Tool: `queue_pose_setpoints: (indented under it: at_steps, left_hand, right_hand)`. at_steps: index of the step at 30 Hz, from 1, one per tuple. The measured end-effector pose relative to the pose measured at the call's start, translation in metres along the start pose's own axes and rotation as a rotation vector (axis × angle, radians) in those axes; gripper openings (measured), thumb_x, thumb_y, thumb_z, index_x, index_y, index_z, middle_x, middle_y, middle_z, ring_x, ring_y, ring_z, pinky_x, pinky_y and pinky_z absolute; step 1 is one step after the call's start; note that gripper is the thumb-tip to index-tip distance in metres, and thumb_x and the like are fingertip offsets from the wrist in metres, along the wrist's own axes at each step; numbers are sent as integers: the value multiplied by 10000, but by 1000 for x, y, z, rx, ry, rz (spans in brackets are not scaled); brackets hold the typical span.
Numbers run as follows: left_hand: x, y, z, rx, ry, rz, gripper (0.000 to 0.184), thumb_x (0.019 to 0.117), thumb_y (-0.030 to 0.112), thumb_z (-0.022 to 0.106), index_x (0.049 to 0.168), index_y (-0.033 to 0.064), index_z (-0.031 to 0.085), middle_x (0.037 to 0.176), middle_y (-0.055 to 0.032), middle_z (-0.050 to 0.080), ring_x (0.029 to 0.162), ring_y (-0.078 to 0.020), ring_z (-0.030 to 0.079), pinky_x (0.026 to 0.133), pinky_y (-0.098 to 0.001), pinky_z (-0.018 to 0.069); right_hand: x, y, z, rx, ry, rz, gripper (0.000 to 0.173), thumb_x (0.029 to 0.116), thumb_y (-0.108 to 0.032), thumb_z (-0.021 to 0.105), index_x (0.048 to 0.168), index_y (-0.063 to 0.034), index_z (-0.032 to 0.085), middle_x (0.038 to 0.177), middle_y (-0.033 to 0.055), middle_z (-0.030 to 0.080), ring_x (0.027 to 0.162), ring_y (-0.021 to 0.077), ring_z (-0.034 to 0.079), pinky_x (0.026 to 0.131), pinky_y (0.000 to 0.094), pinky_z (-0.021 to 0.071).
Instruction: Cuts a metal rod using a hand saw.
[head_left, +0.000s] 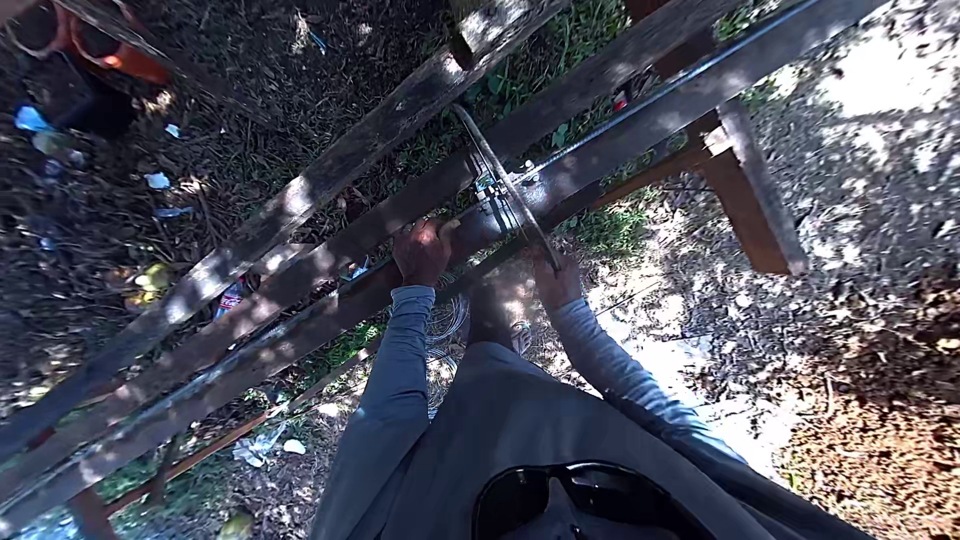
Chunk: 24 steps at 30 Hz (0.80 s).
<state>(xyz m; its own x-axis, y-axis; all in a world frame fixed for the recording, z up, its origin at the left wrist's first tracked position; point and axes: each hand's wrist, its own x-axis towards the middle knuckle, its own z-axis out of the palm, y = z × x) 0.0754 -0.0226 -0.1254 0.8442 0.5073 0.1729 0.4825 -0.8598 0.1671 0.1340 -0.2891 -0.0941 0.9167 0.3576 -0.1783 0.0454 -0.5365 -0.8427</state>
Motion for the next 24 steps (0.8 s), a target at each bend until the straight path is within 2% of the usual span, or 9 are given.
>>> queue_pose_setpoints:
  at_steps: [3, 5, 7, 9, 13, 16, 18, 20, 24]
  left_hand:
    - [0, 3, 1, -5, -6, -1, 629, 1016, 692, 369, 965, 180, 731, 929, -44, 733, 910, -248, 704, 812, -486, 551]
    - [0, 3, -1, 3, 6, -13, 642, 1010, 701, 372, 945, 171, 729, 931, -48, 735, 891, -251, 705, 793, -497, 543]
    - [2, 2, -1, 12, 5, -16, 648, 1006, 709, 367, 948, 178, 734, 929, -44, 735, 881, -251, 706, 761, -501, 543]
    - [3, 2, 2, -2, 3, -12, 639, 1011, 700, 369, 950, 180, 735, 927, -40, 737, 882, -241, 708, 768, -488, 547]
    - [1, -1, 4, 5, 31, 9, 634, 1017, 697, 357, 948, 191, 734, 908, -32, 730, 879, -231, 708, 785, -470, 559]
    - [0, 1, 2, 14, 42, 10, 642, 1017, 696, 353, 949, 189, 741, 904, -45, 731, 873, -244, 709, 775, -480, 560]
    - [1, 0, 1, 11, 32, 3, 647, 1013, 702, 355, 945, 182, 733, 892, -54, 725, 867, -252, 706, 770, -487, 556]
    - [0, 3, 1, -2, 21, -10, 646, 1008, 706, 371, 939, 172, 730, 890, -60, 723, 879, -261, 705, 780, -494, 556]
    - [2, 2, -1, -12, -21, -32, 649, 1005, 713, 362, 965, 187, 739, 932, -51, 728, 915, -260, 700, 782, -505, 549]
  right_hand:
    - [-65, 41, -29, 64, 37, 6, 491, 1061, -443, 436, 878, -64, 690, 583, -27, 515, 504, 90, 505, 505, 350, 472]
    - [-77, 33, -39, 47, 44, -8, 467, 1069, -409, 435, 904, -60, 696, 577, -48, 502, 490, 57, 481, 488, 312, 448]
    - [-50, 0, -34, -43, 16, 41, 492, 1057, -418, 431, 975, -40, 735, 592, -5, 529, 509, 108, 509, 512, 366, 464]
    - [5, -27, -10, -86, -22, 101, 539, 1066, -464, 435, 876, -22, 677, 614, 86, 550, 555, 232, 555, 559, 490, 474]
    - [70, -35, 28, 25, 42, -7, 476, 1050, -439, 502, 801, -59, 644, 629, 72, 565, 584, 216, 573, 586, 481, 477]
    - [33, -23, 8, -7, -33, 12, 550, 1067, -533, 429, 908, -59, 659, 652, 93, 563, 586, 247, 577, 574, 513, 497]
    - [-12, 9, -6, -7, 3, 7, 539, 1059, -504, 426, 864, -60, 660, 595, 42, 525, 524, 183, 535, 526, 445, 480]
    - [-57, 36, -27, 50, 12, -8, 498, 1059, -448, 433, 931, -51, 704, 599, -16, 526, 513, 99, 511, 511, 357, 477]
    - [-61, 5, -37, -38, 20, 10, 504, 1060, -422, 425, 972, -20, 718, 603, -10, 532, 521, 87, 514, 517, 338, 473]
